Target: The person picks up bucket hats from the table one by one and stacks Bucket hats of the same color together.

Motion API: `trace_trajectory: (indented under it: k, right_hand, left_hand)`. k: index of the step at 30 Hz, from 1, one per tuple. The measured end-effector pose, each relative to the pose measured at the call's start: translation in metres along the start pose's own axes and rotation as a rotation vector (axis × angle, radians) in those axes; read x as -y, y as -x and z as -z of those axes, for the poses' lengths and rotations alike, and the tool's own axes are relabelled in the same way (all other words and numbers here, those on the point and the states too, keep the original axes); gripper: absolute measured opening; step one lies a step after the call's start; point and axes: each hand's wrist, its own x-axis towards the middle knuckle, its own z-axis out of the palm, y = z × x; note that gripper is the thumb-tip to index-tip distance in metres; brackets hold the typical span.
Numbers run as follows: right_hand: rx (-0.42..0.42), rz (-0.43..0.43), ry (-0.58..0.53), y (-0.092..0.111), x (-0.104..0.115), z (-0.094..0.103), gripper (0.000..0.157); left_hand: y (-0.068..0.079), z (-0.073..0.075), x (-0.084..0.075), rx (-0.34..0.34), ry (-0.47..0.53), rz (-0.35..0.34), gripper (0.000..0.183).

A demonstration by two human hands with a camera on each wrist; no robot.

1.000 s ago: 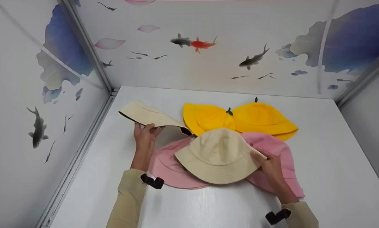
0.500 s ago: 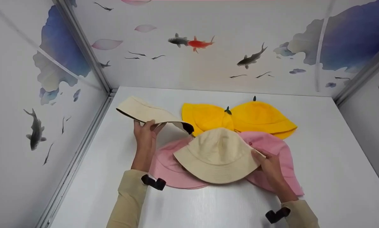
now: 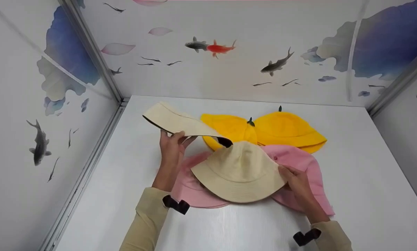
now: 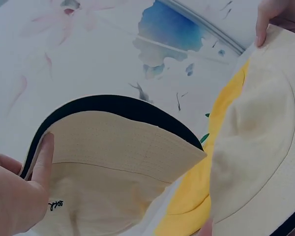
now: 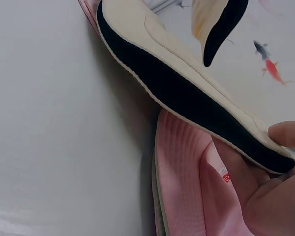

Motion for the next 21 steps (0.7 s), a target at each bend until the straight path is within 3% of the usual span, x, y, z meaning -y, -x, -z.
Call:
trace_trajectory:
  k: [10,21]
  right_hand:
    - [0.018,-0.032,-0.044,-0.003,-0.002,0.003,0.064]
    - [0.067,-0.067,-0.168,-0.003,-0.001,0.006,0.08]
  left_hand:
    - [0.017,-0.02,0.017,0.119,-0.064,0.082,0.051]
    - [0.033,-0.042,0.03,0.295,0.008,0.127,0.054]
